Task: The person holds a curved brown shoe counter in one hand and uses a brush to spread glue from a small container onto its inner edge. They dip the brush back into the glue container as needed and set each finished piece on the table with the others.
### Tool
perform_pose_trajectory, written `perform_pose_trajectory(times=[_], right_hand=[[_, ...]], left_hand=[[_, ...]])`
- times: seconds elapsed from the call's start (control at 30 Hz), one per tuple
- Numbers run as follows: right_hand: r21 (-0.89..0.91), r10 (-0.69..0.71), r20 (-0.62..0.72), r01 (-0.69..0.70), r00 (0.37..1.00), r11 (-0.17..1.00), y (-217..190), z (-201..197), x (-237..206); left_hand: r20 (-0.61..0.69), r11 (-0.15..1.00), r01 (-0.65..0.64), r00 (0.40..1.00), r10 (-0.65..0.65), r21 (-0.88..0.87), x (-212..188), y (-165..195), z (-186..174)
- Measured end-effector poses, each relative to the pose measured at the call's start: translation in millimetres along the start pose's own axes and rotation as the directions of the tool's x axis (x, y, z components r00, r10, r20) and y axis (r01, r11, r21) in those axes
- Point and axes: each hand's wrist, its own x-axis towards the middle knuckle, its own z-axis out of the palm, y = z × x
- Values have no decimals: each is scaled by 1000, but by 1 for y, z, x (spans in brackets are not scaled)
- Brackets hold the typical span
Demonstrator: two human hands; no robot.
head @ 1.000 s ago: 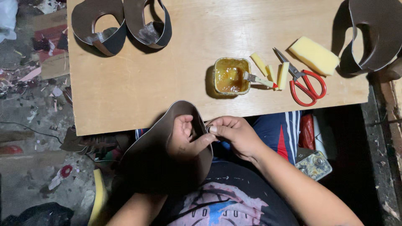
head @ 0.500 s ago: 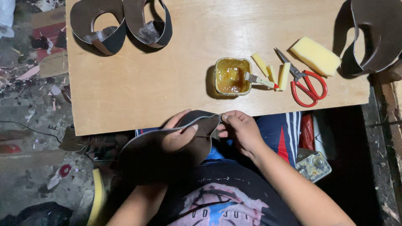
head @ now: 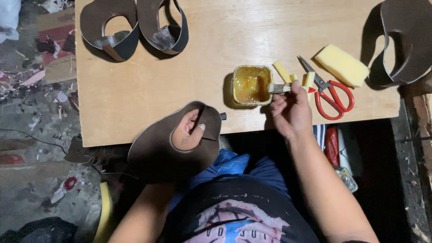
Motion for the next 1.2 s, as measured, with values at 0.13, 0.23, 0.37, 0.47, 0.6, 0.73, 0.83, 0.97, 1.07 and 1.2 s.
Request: perform_pose_trajectory(times=[0.13, 0.23, 0.37, 0.47, 0.6, 0.73, 0.83, 0.97, 1.07, 1.2], right_hand=[[-69, -104, -1, 103, 995, 992, -21, 15, -17], [-551, -275, 57, 260, 960, 793, -33, 33, -28], [-819, -280, 453, 519, 847, 244, -40, 57, -35], [-706, -196, 708, 685, 679, -181, -37, 69, -31], [-627, -144, 771, 700, 620, -342, -23, 68, -22], [-658, -141, 750, 709, 646, -252, -17, 60, -15], [-744, -214, 641, 665, 737, 59, -22, 59, -20], [-699, -401, 639, 713, 656, 51, -40, 55, -52], [-788, -409, 561, 616, 720, 5, -45, 52, -78], [-812, -102, 427, 430, 899, 394, -19, 43, -104]], left_hand=[[-68, 995, -1, 998, 8, 98, -5, 0, 0], [-26, 991, -88, 996, 91, 104, -2, 19, 7], [-59, 792, -67, 990, 129, 607, -10, 75, 24], [-36, 715, -59, 992, 117, 696, -24, 124, 38], [12, 639, -140, 979, 201, 756, -31, 161, 52], [-2, 654, -113, 985, 173, 748, -31, 169, 55], [117, 530, -231, 964, 241, 816, -35, 164, 49], [-74, 804, 11, 996, 42, 595, -22, 130, 39], [-59, 848, 16, 998, 18, 530, -14, 91, 23], [-73, 906, 35, 997, -5, 423, -6, 38, 10]])
